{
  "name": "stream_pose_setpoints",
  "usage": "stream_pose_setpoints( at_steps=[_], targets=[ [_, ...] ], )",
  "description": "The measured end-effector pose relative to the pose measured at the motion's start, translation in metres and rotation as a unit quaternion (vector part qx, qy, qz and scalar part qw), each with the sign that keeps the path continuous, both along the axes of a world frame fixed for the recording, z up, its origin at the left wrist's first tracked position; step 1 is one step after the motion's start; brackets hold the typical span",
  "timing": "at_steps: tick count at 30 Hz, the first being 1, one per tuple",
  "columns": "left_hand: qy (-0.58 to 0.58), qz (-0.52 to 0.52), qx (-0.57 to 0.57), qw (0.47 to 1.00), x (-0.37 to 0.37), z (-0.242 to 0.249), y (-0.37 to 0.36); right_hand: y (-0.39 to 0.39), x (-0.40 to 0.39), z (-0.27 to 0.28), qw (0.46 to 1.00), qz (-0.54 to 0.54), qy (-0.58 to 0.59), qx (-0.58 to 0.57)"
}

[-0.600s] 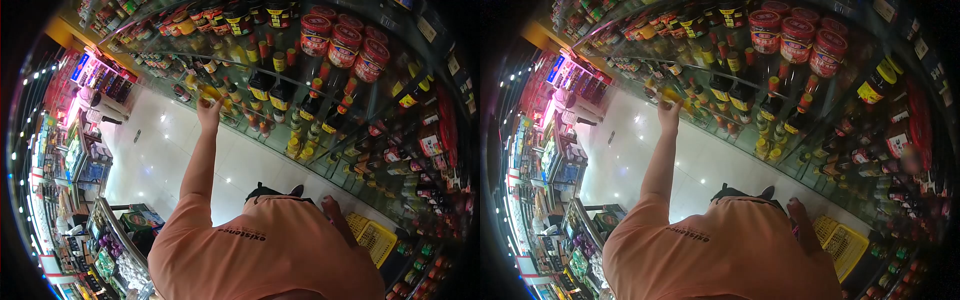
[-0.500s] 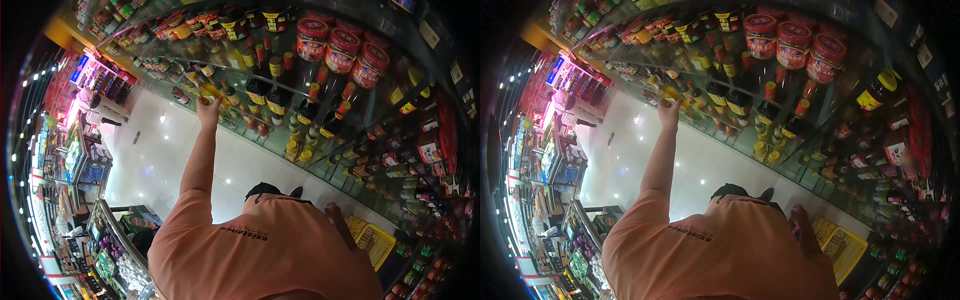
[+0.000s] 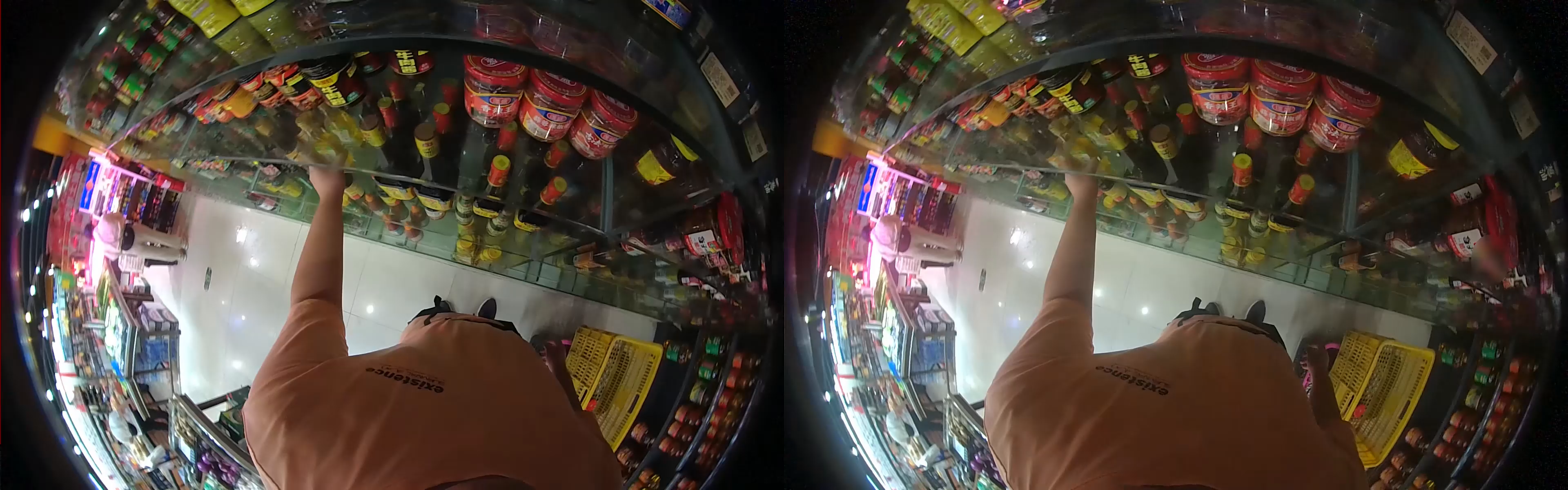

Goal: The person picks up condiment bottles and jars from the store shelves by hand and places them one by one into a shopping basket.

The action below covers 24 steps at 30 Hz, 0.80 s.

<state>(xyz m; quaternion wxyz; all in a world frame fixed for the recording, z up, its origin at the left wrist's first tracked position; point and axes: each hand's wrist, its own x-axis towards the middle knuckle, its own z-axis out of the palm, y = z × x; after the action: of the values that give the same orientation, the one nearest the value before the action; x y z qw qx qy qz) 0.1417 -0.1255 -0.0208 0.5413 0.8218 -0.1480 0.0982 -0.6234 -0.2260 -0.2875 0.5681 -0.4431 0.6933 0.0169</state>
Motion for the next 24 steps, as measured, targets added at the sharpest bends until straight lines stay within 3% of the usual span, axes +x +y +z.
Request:
stream_pose_setpoints(
  at_steps=[3, 5, 10, 12, 13, 15, 16, 17, 18, 21, 22, 23, 24],
  targets=[
    [0.017, -0.043, -0.063, 0.997, 0.01, -0.004, -0.008, 0.019, 0.006, 0.005, 1.0, -0.026, -0.002, -0.004],
    [-0.014, 0.006, 0.062, 0.998, 0.023, -0.011, -0.012, 0.031, 0.007, 0.007, 1.0, -0.026, 0.01, 0.002],
    [-0.036, -0.029, 0.077, 0.996, 0.035, -0.026, -0.021, 0.053, 0.004, -0.001, 0.999, -0.054, 0.007, -0.007],
    [-0.076, -0.14, -0.202, 0.966, 0.025, -0.029, -0.026, 0.06, -0.007, -0.018, 0.998, -0.057, 0.01, -0.016],
    [-0.071, -0.153, -0.201, 0.965, 0.025, -0.033, -0.025, 0.064, -0.018, -0.037, 0.998, -0.059, -0.01, -0.019],
    [-0.061, -0.111, 0.016, 0.992, 0.054, -0.054, -0.011, 0.066, -0.023, -0.051, 0.998, -0.066, 0.008, 0.01],
    [-0.218, -0.097, 0.156, 0.959, 0.103, -0.116, 0.001, 0.071, -0.042, -0.073, 0.999, 0.037, 0.012, -0.017],
    [-0.38, -0.041, 0.269, 0.884, 0.149, -0.176, 0.012, 0.08, -0.032, -0.056, 0.987, -0.143, -0.072, 0.023],
    [-0.306, -0.059, 0.255, 0.915, 0.139, -0.159, 0.005, 0.084, -0.014, -0.024, 0.996, -0.066, 0.002, -0.054],
    [-0.189, -0.091, 0.182, 0.961, 0.12, -0.126, -0.003, 0.089, -0.014, -0.006, 0.995, -0.002, 0.049, -0.089],
    [-0.178, -0.088, 0.176, 0.964, 0.117, -0.121, -0.006, 0.088, -0.021, -0.017, 0.997, -0.03, -0.024, -0.072],
    [-0.178, -0.072, 0.168, 0.967, 0.115, -0.119, -0.005, 0.083, -0.027, -0.041, 0.997, 0.025, 0.019, -0.066],
    [-0.183, -0.06, 0.131, 0.973, 0.115, -0.121, -0.006, 0.077, -0.014, 0.009, 0.998, 0.009, 0.02, -0.059]
  ],
)
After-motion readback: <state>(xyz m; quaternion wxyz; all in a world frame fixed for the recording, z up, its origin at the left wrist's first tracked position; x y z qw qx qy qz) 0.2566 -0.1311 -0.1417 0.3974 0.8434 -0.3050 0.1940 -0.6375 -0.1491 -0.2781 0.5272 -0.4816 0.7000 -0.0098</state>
